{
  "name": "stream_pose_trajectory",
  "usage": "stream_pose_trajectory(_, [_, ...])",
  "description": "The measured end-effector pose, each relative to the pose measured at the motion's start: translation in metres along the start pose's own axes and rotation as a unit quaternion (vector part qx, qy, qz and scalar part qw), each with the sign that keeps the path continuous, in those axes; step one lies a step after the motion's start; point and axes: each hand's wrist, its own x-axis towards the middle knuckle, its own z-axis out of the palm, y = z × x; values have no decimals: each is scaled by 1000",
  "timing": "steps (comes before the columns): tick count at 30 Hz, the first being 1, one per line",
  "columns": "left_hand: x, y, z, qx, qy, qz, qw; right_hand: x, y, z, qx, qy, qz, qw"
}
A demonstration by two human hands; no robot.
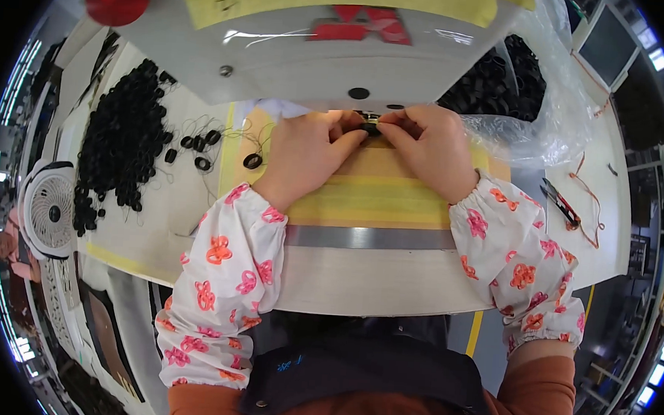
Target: Attaching plastic hardware components to a leather strap using an industrial sewing machine.
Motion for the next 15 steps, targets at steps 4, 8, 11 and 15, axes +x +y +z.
stream_pose_trajectory(4, [-2, 2, 0, -4, 9, -11, 1000, -1, -8, 0, -4, -5, -5, 1000])
stream_pose_trajectory(8, [1, 4, 0, -14, 2, -61, 998, 1, -4, 3, -28, 3, -13, 1000])
stream_pose_trajectory(11, [0, 2, -1, -15, 7, -63, 998, 2, -2, 8, -36, 14, -32, 999])
stream_pose_trajectory(15, [1, -6, 0, -42, 0, -49, 998, 2, 0, 9, -61, 22, -52, 996])
